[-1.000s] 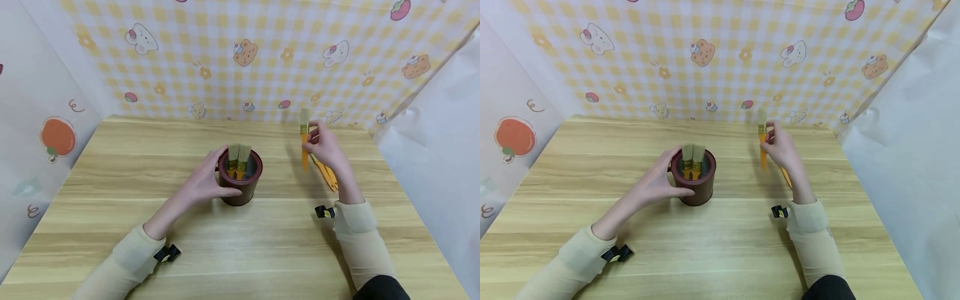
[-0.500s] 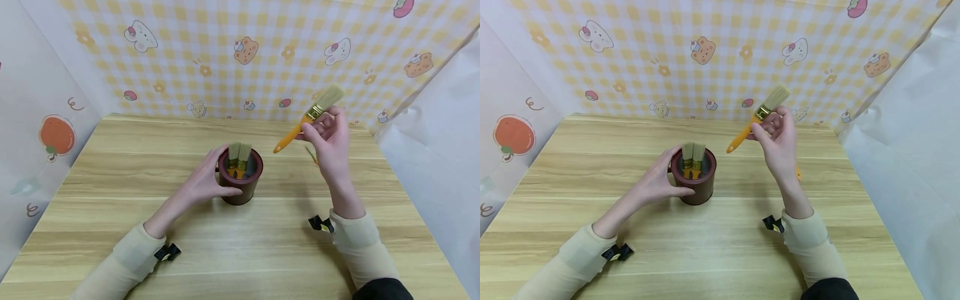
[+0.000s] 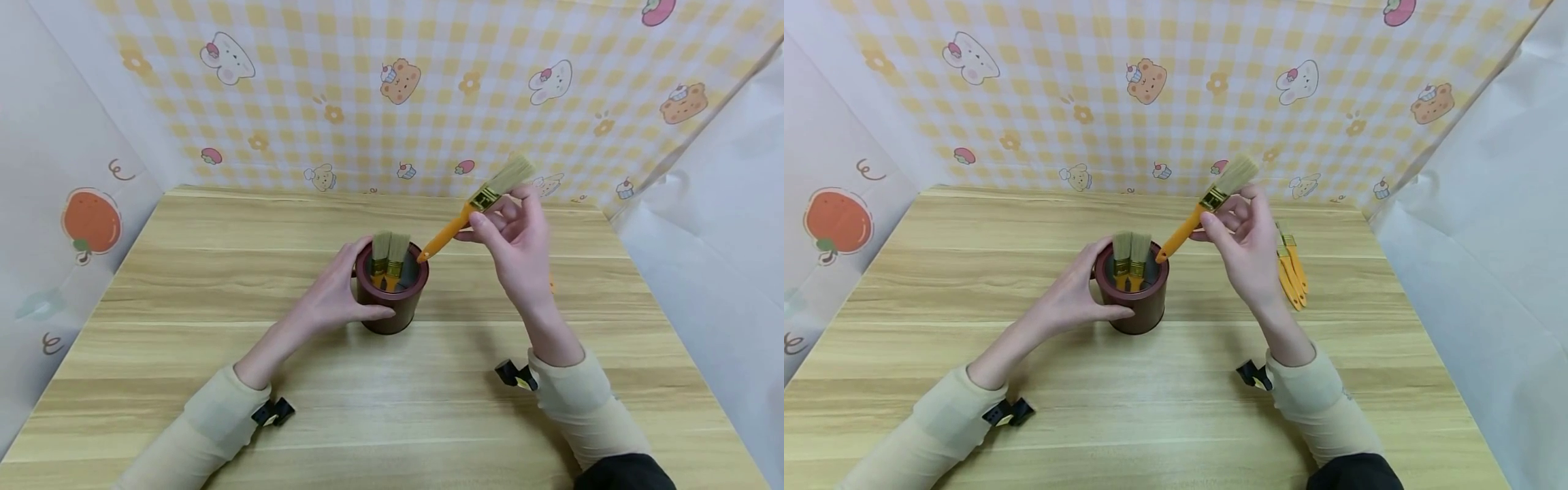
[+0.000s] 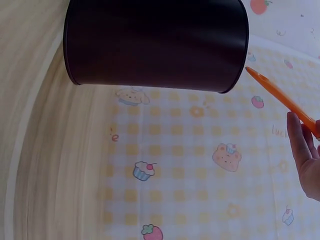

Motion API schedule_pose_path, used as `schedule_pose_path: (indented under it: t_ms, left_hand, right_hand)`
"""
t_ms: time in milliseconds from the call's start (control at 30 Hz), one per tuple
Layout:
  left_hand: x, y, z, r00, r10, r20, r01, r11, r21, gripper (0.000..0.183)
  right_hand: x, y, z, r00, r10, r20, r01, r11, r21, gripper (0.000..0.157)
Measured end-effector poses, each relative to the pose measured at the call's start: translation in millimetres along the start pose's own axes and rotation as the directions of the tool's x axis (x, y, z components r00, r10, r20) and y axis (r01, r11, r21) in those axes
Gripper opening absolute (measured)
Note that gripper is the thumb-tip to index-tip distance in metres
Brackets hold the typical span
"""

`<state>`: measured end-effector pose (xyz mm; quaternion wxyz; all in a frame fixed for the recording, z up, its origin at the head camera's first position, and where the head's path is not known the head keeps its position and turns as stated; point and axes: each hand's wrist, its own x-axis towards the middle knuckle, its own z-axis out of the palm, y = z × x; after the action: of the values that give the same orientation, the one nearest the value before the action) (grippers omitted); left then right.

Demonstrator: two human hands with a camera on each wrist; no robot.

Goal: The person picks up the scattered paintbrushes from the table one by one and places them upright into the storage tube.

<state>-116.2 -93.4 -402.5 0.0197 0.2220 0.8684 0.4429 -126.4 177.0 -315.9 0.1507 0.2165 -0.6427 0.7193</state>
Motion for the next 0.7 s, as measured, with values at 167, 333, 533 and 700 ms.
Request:
schedule_pose_path:
  t_ms: [167,333,533,700]
  left_hand:
    - [0.3,-0.5,0.2,1.000,-0.001,0.019,0.001,0.999,-0.046,0.120]
    - [-0.1,-1.2,1.0,0.999,-0.007,0.041,0.010,0.996,-0.089,0.120]
    - [0.2,-1.7,0.9,0.999,-0.011,0.041,0.015,0.995,-0.097,0.121]
    - [0.4,-2.2,0.4,0.999,-0.018,0.041,0.022,0.995,-0.099,0.120]
  right_hand:
    - [-2.3,5.5,3.5,0.997,0.027,0.066,-0.025,0.999,-0.029,0.038]
    - [-4.4,11.2,5.3,0.988,0.085,0.128,-0.064,0.985,-0.161,0.032]
    - [-7.0,14.9,7.8,0.972,0.156,0.176,-0.076,0.915,-0.395,0.028]
    - [-7.0,15.8,8.5,0.964,0.165,0.209,-0.056,0.893,-0.447,0.033]
